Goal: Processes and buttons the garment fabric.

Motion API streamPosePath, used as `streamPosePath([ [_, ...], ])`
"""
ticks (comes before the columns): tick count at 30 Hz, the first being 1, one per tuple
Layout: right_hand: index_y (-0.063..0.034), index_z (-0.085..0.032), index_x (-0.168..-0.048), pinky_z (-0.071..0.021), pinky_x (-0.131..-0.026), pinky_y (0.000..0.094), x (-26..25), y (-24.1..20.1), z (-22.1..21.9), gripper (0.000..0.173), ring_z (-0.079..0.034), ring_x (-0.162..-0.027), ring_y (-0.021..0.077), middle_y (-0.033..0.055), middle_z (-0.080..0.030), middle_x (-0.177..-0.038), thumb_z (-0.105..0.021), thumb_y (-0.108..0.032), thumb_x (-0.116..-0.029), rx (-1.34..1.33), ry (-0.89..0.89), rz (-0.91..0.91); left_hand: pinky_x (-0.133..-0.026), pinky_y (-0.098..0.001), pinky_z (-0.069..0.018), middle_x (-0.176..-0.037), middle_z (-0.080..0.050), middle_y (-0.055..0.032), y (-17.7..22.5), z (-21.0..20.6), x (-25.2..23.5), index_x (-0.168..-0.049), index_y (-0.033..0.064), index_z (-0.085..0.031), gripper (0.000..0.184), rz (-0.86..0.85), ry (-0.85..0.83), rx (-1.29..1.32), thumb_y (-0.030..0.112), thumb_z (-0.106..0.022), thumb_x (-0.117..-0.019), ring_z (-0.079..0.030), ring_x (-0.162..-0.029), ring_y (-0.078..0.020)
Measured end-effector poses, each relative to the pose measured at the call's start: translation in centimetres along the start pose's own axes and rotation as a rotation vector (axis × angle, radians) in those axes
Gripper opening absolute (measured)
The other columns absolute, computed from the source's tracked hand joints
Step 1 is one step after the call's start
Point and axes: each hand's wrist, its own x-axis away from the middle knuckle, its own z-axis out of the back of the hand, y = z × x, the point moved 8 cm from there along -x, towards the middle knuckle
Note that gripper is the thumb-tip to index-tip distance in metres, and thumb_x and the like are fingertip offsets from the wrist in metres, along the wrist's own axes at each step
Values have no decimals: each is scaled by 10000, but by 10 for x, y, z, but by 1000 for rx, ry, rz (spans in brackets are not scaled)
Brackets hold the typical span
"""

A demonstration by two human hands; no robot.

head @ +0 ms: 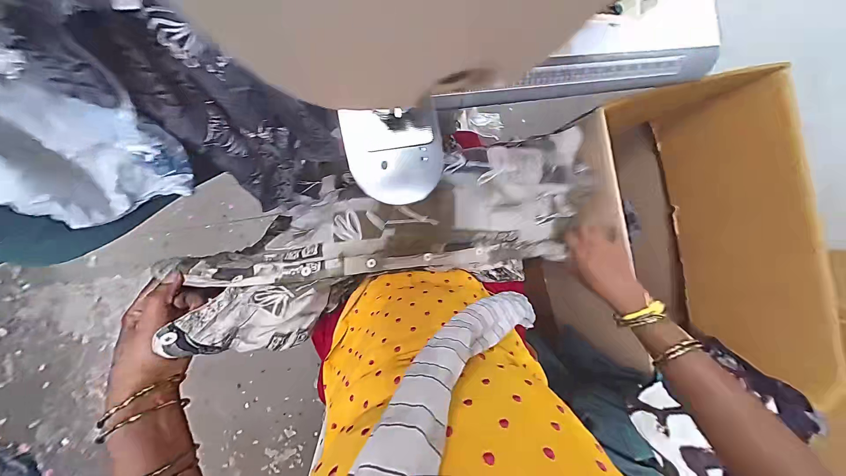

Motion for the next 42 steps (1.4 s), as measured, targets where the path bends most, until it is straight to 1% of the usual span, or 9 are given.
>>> streamPosePath([
  [2,-5,-705,-1183,-423,-1002,700,13,18,-60,391,-623,-1182,469,266,-678,-1213,-632,-347,-1008,-76,-340,-154,-601,-125,-511,-636,-571,169,-21,11,-9,-991,211,-567,271,46,26,-62,206,-324,-1111,-560,-568,55],
  [7,30,-704,-1149,-498,-922,640,7,17,-38,339,-685,-1022,433,260,-707,-1078,-562,-265,-1061,-537,28,-309,-665,-186,-578,-717,-672,131,-31,15,-13,-1036,105,-581,283,92,15,-274,162,-311,-1097,-659,-642,10],
  [13,58,-655,-1107,-486,-819,567,-11,-3,-61,468,-639,-872,351,231,-664,-938,-417,-345,-1117,-928,62,-341,-808,-190,-563,-890,-663,124,-30,8,-4,-1163,70,-533,300,86,36,-292,169,-254,-1116,-657,-804,35],
  [15,62,-586,-1300,-476,-973,579,-11,-9,-72,563,-639,-1097,387,282,-655,-1176,-334,-410,-1123,-1035,7,-366,-810,-194,-560,-902,-650,112,-37,11,-3,-1194,59,-513,312,109,59,-274,179,-234,-1123,-650,-807,31],
  [19,16,-446,-1481,-434,-1062,562,-6,-15,-86,642,-567,-1266,388,291,-563,-1385,-314,-490,-1109,-1214,-36,-457,-747,-185,-568,-825,-656,117,-41,15,-4,-1170,76,-514,309,140,117,-267,202,-235,-1131,-654,-721,26],
  [24,-10,-584,-1263,-499,-772,344,-4,-9,-94,376,-571,-827,140,101,-623,-988,-522,-333,-1080,-1428,48,-512,-730,-179,-568,-858,-654,106,-36,12,-5,-1203,63,-494,300,146,125,-244,186,-231,-1126,-652,-717,25],
  [28,-106,-555,-1183,-480,-576,184,9,10,-60,198,-504,-585,-5,-60,-555,-773,-518,-270,-1080,-1601,414,-466,-786,-208,-528,-1003,-572,45,-25,18,-2,-1326,48,-428,326,59,240,-203,210,-220,-1134,-604,-819,-5],
  [37,-115,-550,-1154,-517,-569,161,20,29,11,139,-550,-579,-41,-130,-585,-774,-478,-213,-1086,-1496,762,-345,-735,-232,-542,-979,-561,12,34,5,22,-1330,-13,-427,347,-143,391,-224,212,-262,-1124,-605,-777,-25],
  [42,-138,-510,-1121,-504,-566,154,9,42,2,110,-528,-559,-40,-155,-550,-724,-421,-200,-1104,-1594,760,-338,-737,-226,-553,-875,-601,80,75,-14,42,-1226,93,-477,288,-270,368,-183,255,-260,-1127,-627,-742,-6],
])
